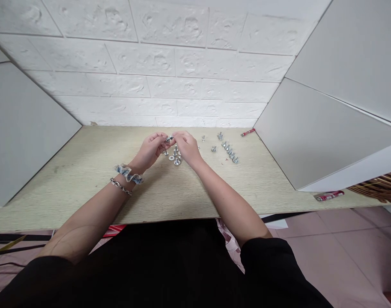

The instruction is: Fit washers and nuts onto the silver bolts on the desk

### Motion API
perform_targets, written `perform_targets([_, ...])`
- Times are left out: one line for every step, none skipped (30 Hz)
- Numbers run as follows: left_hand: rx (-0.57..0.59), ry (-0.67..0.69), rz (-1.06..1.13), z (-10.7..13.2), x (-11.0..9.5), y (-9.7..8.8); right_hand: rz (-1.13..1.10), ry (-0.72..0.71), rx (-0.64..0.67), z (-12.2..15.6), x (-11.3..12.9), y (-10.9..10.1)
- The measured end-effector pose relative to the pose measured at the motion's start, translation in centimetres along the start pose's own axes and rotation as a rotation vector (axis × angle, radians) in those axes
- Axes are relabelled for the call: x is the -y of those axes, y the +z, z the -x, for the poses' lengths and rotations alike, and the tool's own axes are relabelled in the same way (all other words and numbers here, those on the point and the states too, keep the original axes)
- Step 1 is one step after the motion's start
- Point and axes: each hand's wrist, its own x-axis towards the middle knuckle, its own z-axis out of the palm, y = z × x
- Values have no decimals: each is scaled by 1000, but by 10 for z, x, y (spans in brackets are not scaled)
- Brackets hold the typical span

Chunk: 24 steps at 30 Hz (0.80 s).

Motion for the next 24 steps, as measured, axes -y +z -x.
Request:
perform_targets([9, -1, -3, 0, 0, 0, 6, 14, -8, 0, -1, 0])
perform_targets([15, -1, -6, 0, 1, 0, 15, 20, -11, 0, -2, 0])
perform_targets([19, -2, -7, 0, 1, 0, 25, 21, -11, 0, -3, -1])
perform_targets([24, -3, -8, 0, 1, 0, 34, 21, -10, 0, -4, -1])
perform_targets([30, -5, -10, 0, 1, 0, 42, 22, -9, 0, -5, -1])
perform_targets([36, -8, -12, 0, 1, 0, 50, 24, -8, -1, -6, -1])
perform_targets([44, -10, -15, 1, 1, 1, 60, 23, -4, -1, -7, -1])
perform_targets([49, -11, -20, 1, 1, 1, 72, 17, 2, -1, -7, -1])
perform_targets([51, -12, -25, 1, 1, 2, 85, 9, 6, -2, -8, -1])
perform_targets([52, -13, -29, 2, 1, 2, 96, 0, 8, -3, -9, 0])
perform_targets([52, -13, -30, 2, 1, 2, 101, -10, 7, -3, -10, 0])
perform_targets([51, -13, -29, 2, 1, 2, 100, -20, 5, -4, -10, 0])
perform_targets([50, -12, -25, 2, 1, 2, 93, -27, 2, -4, -11, 1])
perform_targets([51, -12, -20, 2, 1, 2, 82, -34, 0, -4, -11, 1])
perform_targets([50, -12, -17, 2, 1, 2, 71, -40, -2, -4, -11, 1])
perform_targets([48, -12, -17, 2, 1, 2, 63, -46, -5, -4, -11, 2])
perform_targets([45, -11, -19, 1, 1, 2, 57, -50, -11, -4, -11, 2])
perform_targets([43, -11, -22, 1, 1, 2, 54, -50, -15, -3, -10, 2])
perform_targets([39, -11, -26, 1, 1, 2, 50, -48, -18, -3, -10, 2])
perform_targets([34, -12, -29, 1, 1, 1, 46, -43, -18, -3, -9, 2])
perform_targets([28, -12, -32, 1, 1, 1, 40, -38, -14, -3, -9, 2])
perform_targets([22, -14, -36, 0, 2, 1, 33, -36, -7, -3, -8, 2])
perform_targets([17, -16, -42, 0, 2, 1, 25, -36, -1, -2, -7, 2])
perform_targets([13, -17, -46, 0, 3, 0, 18, -40, 3, -2, -7, 1])
